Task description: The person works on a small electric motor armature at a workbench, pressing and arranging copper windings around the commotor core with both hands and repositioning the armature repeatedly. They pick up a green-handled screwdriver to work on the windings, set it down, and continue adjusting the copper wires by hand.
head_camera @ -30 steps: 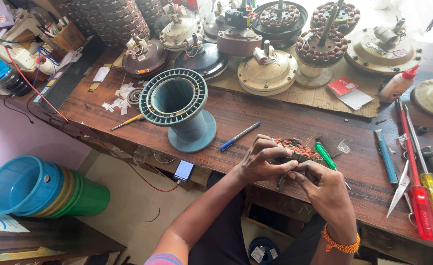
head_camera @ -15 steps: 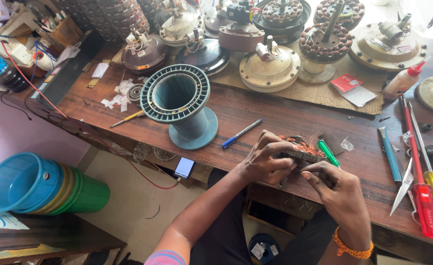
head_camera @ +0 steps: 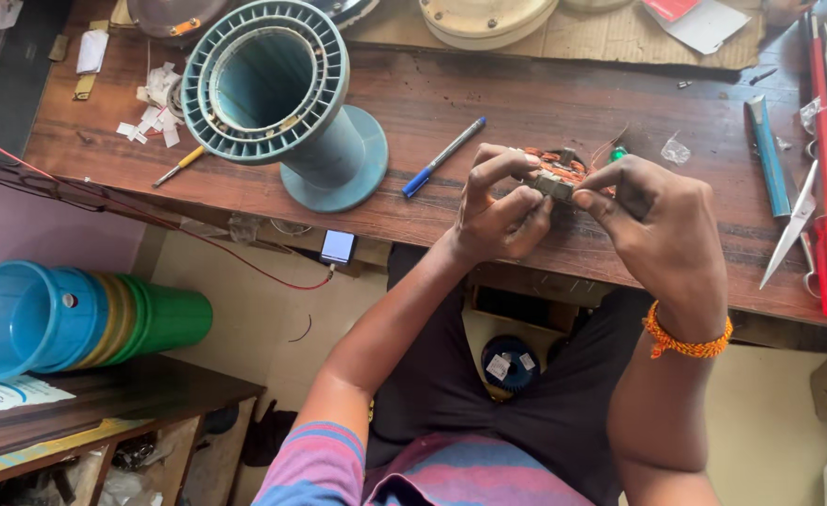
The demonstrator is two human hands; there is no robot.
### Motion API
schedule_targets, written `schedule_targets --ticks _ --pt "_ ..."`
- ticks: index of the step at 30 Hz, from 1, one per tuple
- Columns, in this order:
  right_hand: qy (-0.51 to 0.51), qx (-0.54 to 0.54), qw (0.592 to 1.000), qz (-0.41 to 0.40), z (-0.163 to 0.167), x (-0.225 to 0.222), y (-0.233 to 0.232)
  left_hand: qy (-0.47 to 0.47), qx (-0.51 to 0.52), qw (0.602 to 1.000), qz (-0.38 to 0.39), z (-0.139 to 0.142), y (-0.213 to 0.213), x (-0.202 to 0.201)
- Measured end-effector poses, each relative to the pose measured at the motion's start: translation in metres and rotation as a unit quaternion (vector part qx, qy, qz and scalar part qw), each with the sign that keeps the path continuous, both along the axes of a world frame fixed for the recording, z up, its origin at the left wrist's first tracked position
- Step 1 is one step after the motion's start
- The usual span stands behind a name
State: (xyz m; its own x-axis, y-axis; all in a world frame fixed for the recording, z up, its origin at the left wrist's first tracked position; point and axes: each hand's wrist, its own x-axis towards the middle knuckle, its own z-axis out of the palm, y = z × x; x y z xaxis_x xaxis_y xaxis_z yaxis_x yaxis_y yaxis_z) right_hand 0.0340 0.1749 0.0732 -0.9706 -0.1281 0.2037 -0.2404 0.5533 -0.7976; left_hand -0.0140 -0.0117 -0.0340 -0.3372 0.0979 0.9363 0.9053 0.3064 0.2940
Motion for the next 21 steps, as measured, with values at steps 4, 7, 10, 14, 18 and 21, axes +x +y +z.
schedule_targets --ticks 4,7,10,14,18,21 --pt "0.027 0.029 0.999 0.012 0.009 -0.009 -0.007 -0.023 0.005 0.999 -0.030 0.003 -0.002 0.001" --pt "-0.001 0.021 1.000 0.006 0.008 -0.016 -0.007 -0.027 -0.020 0.999 -0.017 0.003 -0.003 0.002" --pt "-0.001 0.026 0.999 0.022 0.005 -0.025 -0.006 -0.008 -0.029 0.999 0.012 0.005 -0.004 0.005" --pt "-0.068 -0.034 0.996 0.047 0.003 -0.041 -0.007 -0.002 -0.057 0.997 0.046 0.017 -0.003 0.009" --pt "-0.084 -0.031 0.995 0.048 -0.002 -0.049 -0.003 0.026 -0.112 0.990 0.086 0.025 -0.005 0.014" --pt "-0.088 -0.023 0.995 0.025 -0.008 -0.052 0.002 0.034 -0.137 0.987 0.073 0.025 -0.005 0.011"
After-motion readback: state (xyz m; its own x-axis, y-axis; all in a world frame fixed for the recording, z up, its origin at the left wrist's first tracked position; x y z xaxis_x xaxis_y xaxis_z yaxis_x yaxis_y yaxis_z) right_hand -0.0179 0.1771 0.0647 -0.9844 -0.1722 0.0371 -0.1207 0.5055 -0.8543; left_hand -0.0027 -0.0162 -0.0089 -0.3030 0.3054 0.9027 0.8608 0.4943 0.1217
